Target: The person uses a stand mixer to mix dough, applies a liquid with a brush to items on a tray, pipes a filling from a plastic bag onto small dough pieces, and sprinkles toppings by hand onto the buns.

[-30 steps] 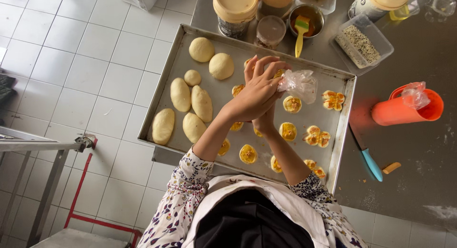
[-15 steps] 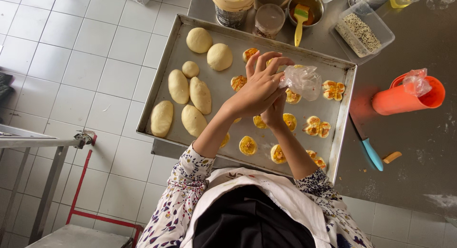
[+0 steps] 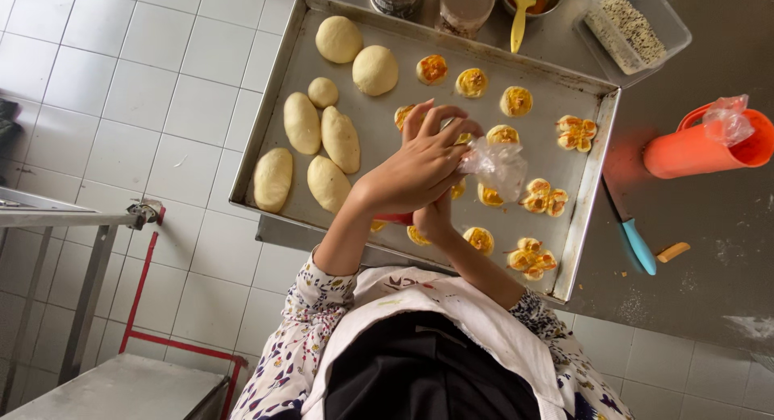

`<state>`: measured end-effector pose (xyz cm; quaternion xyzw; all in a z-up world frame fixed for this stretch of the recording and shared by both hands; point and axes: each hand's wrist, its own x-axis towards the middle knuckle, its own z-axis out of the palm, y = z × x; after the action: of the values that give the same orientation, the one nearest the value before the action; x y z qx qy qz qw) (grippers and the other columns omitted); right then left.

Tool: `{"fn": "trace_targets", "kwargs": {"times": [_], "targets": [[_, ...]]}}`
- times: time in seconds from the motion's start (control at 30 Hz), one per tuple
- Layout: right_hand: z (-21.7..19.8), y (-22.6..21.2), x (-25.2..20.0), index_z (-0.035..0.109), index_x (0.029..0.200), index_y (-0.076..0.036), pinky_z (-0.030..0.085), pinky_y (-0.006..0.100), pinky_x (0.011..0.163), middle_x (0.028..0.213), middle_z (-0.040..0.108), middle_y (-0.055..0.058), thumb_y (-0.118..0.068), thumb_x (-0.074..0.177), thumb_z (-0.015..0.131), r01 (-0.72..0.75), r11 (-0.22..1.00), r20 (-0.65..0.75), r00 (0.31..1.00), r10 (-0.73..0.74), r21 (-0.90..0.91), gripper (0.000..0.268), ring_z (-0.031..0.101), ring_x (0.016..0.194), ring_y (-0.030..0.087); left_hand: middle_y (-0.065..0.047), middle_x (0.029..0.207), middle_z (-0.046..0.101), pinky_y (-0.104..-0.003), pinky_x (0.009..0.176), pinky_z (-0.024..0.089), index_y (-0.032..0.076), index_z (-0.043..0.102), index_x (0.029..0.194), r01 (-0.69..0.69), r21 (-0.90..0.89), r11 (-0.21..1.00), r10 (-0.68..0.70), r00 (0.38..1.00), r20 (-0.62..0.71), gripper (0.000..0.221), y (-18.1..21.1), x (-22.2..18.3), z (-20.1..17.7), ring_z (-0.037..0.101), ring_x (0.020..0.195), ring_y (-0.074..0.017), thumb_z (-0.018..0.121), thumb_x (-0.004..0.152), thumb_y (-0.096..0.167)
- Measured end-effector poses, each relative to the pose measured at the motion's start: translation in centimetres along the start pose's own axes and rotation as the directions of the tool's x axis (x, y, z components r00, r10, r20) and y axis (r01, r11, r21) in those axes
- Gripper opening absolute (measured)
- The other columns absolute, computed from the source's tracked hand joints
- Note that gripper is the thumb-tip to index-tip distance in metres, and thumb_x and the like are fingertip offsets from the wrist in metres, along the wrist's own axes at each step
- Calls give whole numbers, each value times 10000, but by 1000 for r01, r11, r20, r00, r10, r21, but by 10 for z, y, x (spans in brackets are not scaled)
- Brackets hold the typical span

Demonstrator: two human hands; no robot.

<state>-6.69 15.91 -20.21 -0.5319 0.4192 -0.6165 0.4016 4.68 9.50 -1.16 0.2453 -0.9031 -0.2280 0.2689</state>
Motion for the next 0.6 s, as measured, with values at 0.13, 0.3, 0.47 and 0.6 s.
{"fn": "trace_targets", "kwargs": {"times": [0.13,0.3,0.47,0.6], "targets": [[-1,6,-5,389,1400,24,535,311,912,1291,550,162,-106,1039,522,-93,992,34,995,90,85,406,595,1126,176,-129,1433,526,-582,1249,148,6,684,1212,16,12,1000,-16,999,-47,375,1,-20,-1,336,1452,-352,666,878,177],[-5,-10,-7,399,1403,20,550,309,939,1304,553,158,-109,1030,513,-7,1000,32,999,7,15,411,621,1150,174,-134,1441,521,-583,1264,169,6,667,1251,29,-53,998,-32,998,-53,366,8,-22,0,334,1471,-367,657,909,139],[-15,-17,-13,473,1301,54,513,292,642,915,612,218,-136,1027,565,-264,959,20,964,264,100,346,626,737,208,-147,1440,515,-594,1275,165,-10,673,1032,20,-12,1000,-20,1000,20,221,17,-17,1,321,1483,-376,674,889,158],[-22,-29,-14,407,1390,17,530,317,965,1300,550,166,-128,1008,542,57,997,44,998,-55,-42,430,593,1176,194,-136,1419,518,-590,1262,166,-17,687,1062,-19,-82,996,18,1000,-18,251,21,-12,6,324,1468,-362,666,887,163]]}}
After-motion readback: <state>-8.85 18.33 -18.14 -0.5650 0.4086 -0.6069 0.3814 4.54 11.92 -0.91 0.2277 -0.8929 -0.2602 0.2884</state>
